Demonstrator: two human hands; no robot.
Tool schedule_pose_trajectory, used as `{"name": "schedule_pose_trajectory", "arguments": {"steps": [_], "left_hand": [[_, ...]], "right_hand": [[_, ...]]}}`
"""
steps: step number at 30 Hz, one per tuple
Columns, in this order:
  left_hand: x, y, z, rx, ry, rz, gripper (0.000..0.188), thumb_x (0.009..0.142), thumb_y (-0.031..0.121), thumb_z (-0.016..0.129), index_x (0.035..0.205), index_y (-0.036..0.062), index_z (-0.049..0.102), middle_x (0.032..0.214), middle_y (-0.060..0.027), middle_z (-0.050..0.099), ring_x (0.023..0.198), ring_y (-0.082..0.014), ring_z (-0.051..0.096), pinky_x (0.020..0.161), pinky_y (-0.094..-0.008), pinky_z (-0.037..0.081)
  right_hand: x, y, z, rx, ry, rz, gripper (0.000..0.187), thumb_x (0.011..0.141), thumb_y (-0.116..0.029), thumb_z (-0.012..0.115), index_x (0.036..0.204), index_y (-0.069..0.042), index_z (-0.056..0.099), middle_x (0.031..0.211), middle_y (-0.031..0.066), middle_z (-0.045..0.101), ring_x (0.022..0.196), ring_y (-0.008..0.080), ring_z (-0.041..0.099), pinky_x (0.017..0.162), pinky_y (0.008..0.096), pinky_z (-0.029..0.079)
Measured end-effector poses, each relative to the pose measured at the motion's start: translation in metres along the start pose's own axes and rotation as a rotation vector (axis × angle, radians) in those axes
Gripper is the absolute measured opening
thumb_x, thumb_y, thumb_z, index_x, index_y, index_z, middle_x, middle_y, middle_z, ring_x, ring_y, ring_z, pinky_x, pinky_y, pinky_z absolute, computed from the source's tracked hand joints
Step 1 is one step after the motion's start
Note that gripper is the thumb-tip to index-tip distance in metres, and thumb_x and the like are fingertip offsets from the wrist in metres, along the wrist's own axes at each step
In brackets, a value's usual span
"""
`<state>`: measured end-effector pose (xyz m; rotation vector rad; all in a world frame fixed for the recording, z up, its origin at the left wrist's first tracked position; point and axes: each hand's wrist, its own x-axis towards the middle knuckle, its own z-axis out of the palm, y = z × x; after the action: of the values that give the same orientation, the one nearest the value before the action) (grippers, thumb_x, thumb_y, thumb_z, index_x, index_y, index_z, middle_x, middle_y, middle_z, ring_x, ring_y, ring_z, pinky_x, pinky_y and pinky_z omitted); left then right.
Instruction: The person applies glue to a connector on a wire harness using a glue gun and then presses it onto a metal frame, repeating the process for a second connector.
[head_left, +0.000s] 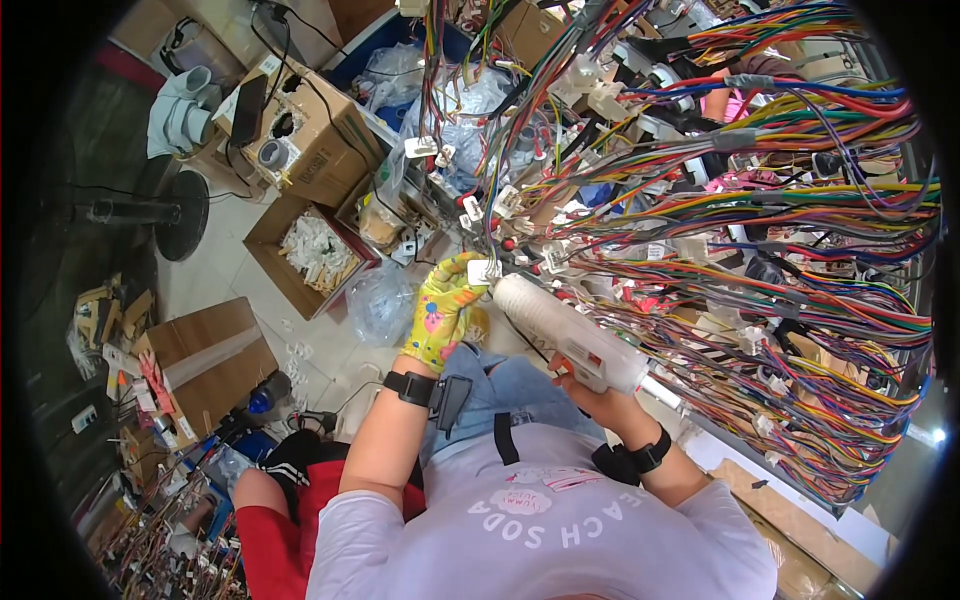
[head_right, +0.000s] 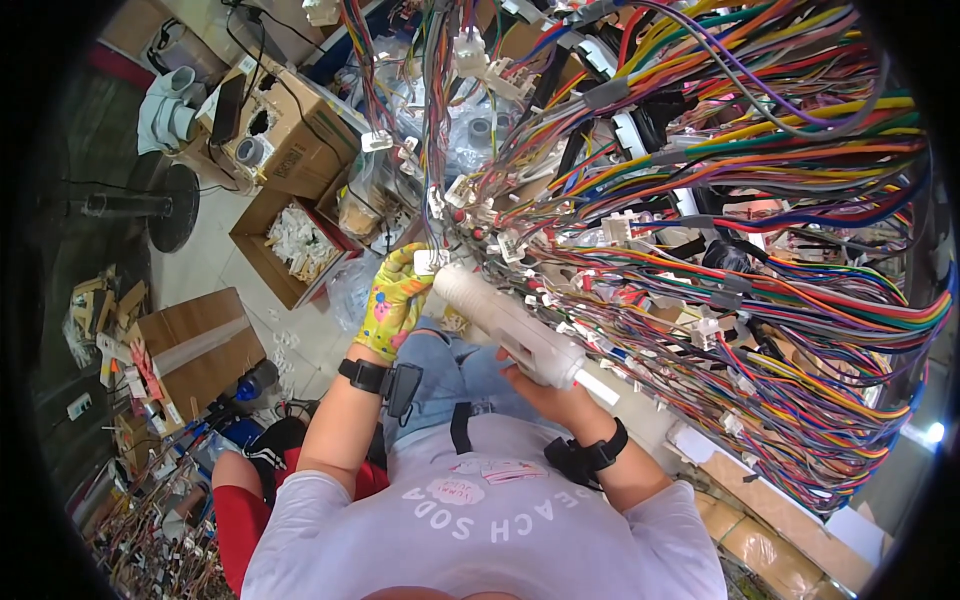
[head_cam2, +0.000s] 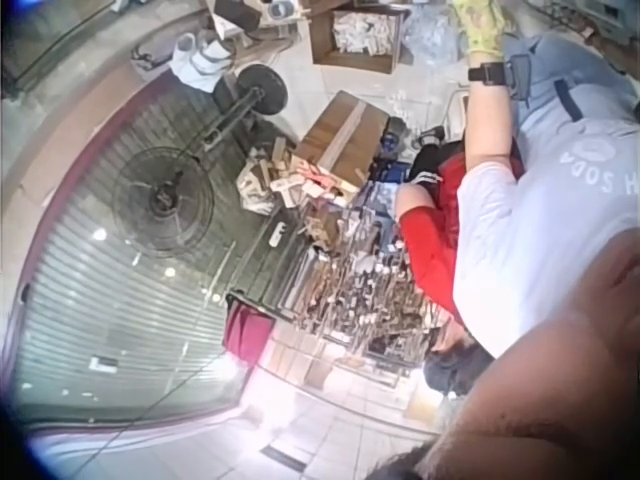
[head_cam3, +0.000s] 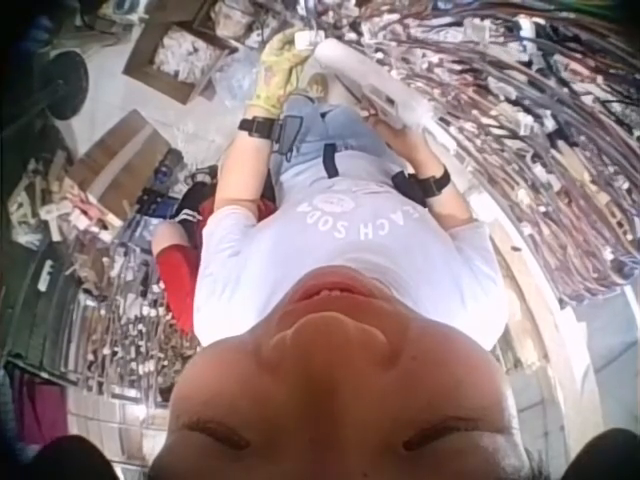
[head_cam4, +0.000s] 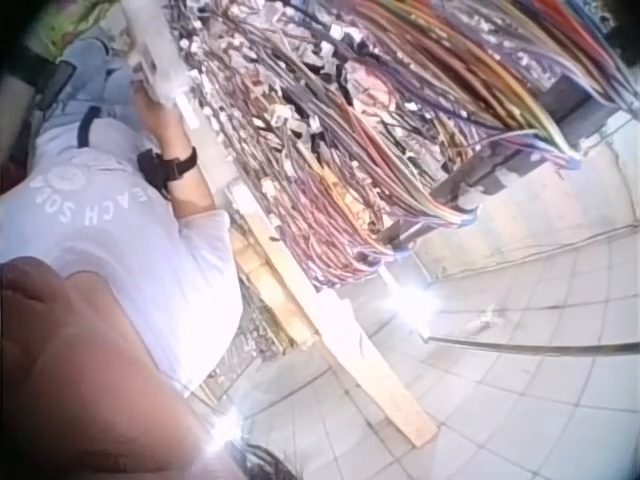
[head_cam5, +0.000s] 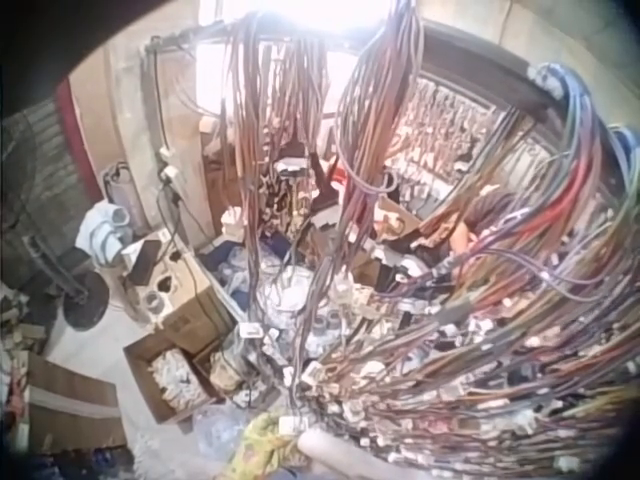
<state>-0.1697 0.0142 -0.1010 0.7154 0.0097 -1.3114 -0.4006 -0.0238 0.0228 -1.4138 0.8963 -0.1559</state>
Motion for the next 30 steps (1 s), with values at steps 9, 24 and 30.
{"name": "schedule_pose_trajectory", "arguments": {"steps": [9,24,30], "left_hand": [[0.0019,-0.0029,-0.0071,0.002,-0.034,0.008,0.04,0.075,-0.006,0.066,0.113,-0.0003,0.055,0.106,-0.0118,0.063,0.095,-0.0185,0.062,0.084,-0.0284,0.05],[0.0037,-0.0052,-0.0057,0.06,-0.004,0.023,0.038,0.077,-0.004,0.065,0.114,-0.0007,0.055,0.106,-0.0114,0.063,0.093,-0.017,0.062,0.08,-0.0271,0.05],[0.002,-0.0029,-0.0035,0.053,0.012,0.006,0.039,0.077,-0.005,0.065,0.115,-0.001,0.054,0.105,-0.0109,0.063,0.091,-0.0162,0.062,0.078,-0.0261,0.05]], "right_hand": [[-0.0003,-0.0029,0.0019,0.002,0.0,-0.003,0.047,0.079,0.011,0.051,0.123,-0.005,0.044,0.104,0.0076,0.055,0.098,0.0168,0.056,0.079,0.0314,0.053],[0.0021,-0.0052,0.0004,0.013,0.003,0.002,0.051,0.079,0.011,0.05,0.126,-0.004,0.042,0.104,0.0088,0.055,0.098,0.0174,0.055,0.079,0.0312,0.053],[-0.0006,-0.0026,-0.0021,-0.121,-0.011,-0.057,0.052,0.079,0.011,0.05,0.128,-0.005,0.041,0.104,0.0087,0.055,0.098,0.0174,0.054,0.079,0.0313,0.053]]}}
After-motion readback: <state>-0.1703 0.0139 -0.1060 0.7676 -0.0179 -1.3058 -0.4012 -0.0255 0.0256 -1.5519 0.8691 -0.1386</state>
